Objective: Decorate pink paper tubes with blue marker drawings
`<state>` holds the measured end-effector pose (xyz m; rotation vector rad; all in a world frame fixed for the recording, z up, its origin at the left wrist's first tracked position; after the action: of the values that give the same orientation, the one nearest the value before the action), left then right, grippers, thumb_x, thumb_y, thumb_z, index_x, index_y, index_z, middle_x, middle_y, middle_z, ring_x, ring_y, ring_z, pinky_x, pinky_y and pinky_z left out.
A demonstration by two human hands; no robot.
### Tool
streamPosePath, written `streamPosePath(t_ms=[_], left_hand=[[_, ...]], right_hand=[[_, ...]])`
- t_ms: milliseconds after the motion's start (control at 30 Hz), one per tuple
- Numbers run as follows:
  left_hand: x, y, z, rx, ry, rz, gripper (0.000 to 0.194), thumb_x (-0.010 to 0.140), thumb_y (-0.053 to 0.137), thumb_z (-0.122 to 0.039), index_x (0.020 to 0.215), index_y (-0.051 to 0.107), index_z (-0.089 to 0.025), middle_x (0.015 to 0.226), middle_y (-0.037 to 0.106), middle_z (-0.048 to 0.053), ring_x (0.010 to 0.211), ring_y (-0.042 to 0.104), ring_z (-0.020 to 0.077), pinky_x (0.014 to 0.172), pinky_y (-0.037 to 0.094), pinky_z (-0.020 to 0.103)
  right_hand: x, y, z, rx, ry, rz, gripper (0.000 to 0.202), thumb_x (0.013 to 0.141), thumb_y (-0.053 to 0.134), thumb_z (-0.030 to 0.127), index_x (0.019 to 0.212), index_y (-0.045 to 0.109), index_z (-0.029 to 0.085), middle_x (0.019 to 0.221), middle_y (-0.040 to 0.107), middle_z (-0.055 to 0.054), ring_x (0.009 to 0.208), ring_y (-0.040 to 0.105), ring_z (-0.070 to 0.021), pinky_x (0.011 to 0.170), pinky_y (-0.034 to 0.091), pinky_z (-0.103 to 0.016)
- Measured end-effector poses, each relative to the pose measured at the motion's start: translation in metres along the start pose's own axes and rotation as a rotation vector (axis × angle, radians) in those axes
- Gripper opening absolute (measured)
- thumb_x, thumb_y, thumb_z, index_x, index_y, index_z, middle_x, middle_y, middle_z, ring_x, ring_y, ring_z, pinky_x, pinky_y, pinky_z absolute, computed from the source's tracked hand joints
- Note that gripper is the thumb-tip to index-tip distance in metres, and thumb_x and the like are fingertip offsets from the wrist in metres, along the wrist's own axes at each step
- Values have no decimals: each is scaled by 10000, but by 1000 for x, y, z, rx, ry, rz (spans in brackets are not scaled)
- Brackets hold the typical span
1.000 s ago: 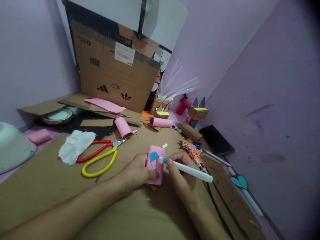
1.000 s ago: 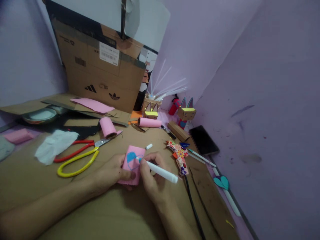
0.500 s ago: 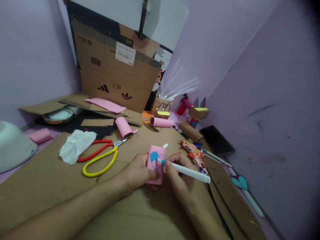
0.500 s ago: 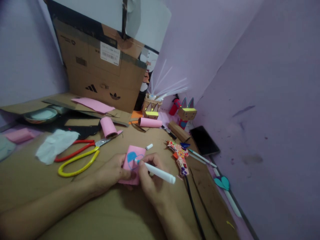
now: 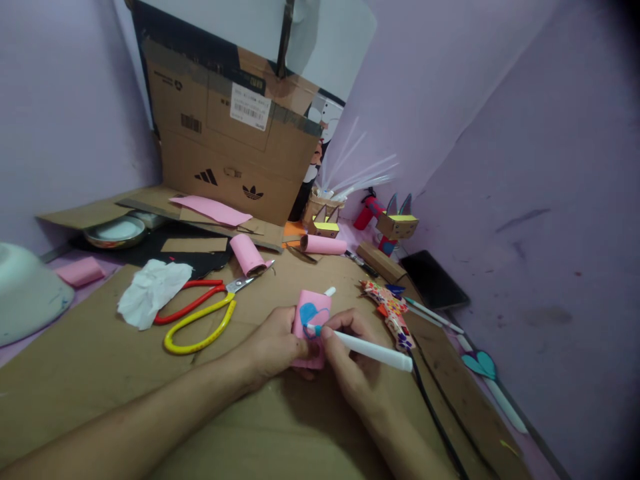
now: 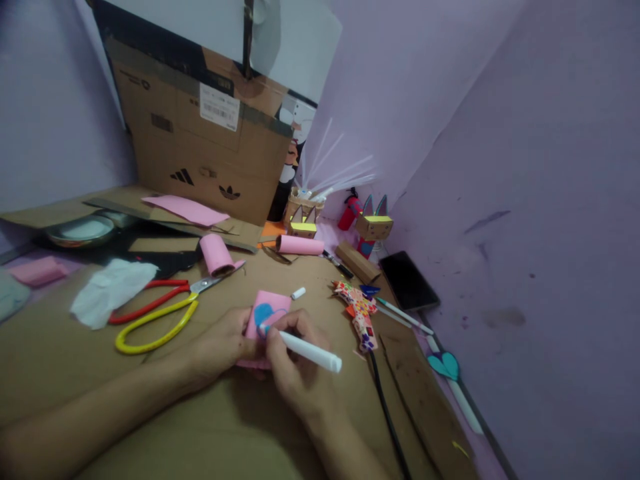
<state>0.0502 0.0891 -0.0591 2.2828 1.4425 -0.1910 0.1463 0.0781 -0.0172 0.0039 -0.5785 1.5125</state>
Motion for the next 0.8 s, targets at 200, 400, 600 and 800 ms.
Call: streamPosePath(t_ms=[200,400,600,800], left_hand=[[-1,0,0,-7,-4,-4,217,564,688,-174,765,625,-121,631,621,7,565,581,129,559,498,254],[0,-1,-1,28,8,0,249,548,677,-168,773,584,-116,637,613,11,550,568,134,526,491,262],[1,-3,2,0,-2,-20,229,528,642,-140,731,534,-141,607,602,-2,542,561,137,513,495,269],[-1,-5,0,14,-7,-56,254,504,643,-154,740,550,-134,575,602,-14,513,559,133,504,504,276]], right_hand=[[0,2,2,14,19,15,111,803,545,252,706,551,199,554,565,30,458,488,-110,423,356,-200],[1,-1,0,8,-9,-20,119,806,547,259,706,558,195,550,559,34,465,492,-107,435,360,-197],[4,-8,2,28,-13,-99,126,790,556,260,684,548,193,539,570,36,447,502,-104,404,356,-186],[6,-17,6,-81,-32,-151,135,788,551,261,674,541,189,537,540,40,449,480,-98,395,334,-183]])
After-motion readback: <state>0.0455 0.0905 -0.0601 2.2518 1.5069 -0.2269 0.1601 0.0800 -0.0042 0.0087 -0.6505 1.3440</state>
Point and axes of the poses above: each hand's wrist, its own x-axis towards the middle knuckle, its own y-axis out of the palm, z = x × y, the point moved 8 cm from there along x, towards the middle knuckle
